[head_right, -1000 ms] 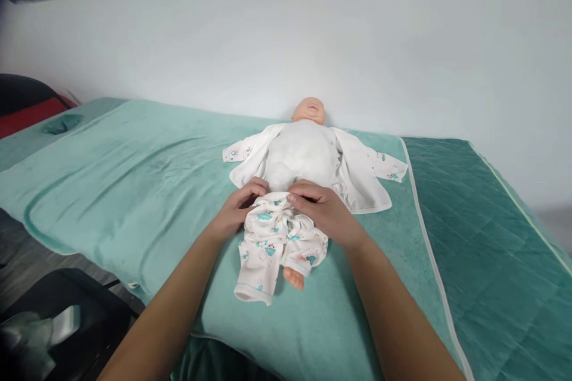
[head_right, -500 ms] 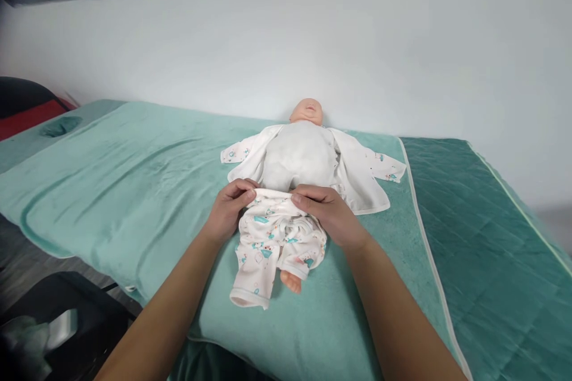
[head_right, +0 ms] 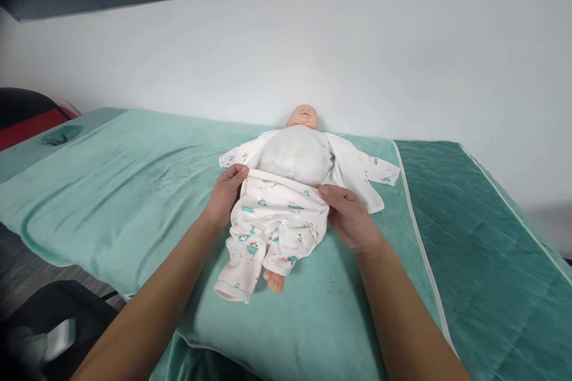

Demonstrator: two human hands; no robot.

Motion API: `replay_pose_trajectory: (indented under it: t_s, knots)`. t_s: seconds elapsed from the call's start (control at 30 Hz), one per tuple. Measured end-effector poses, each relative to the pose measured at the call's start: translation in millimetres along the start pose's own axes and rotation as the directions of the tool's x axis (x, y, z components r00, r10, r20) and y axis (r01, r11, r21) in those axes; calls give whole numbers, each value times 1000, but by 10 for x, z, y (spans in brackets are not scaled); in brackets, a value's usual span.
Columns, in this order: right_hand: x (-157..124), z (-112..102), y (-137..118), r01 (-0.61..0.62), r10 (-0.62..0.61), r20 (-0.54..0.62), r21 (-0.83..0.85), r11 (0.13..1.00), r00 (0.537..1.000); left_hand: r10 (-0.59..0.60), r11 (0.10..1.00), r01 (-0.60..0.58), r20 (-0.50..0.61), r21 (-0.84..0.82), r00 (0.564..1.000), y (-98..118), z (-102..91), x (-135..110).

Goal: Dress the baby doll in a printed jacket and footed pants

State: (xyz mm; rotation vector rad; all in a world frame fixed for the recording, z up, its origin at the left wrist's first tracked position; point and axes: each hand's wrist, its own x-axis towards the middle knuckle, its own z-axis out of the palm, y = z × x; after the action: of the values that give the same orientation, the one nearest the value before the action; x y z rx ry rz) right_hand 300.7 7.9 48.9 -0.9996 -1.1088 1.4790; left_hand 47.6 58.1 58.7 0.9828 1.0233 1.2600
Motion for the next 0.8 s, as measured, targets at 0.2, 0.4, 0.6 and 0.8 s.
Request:
replay_pose_trajectory:
  t_s: [0.2, 0.4, 0.6, 0.8]
  knots:
    - [105, -82, 18, 43, -36, -166, 39, 998, 985, -12, 995, 15, -24, 104, 1000, -49, -35, 181]
    - [172, -160, 60, 124, -123, -277, -14, 992, 953, 158, 964, -141, -56, 227, 986, -114, 76, 485]
    - [241, -92, 107, 107, -115, -192, -54, 993, 975, 241, 892, -190, -76, 411, 968, -275, 86, 573]
    - [254, 28, 194, 201, -308, -266, -364, 910, 914, 287, 878, -295, 79, 377, 955, -277, 81, 420]
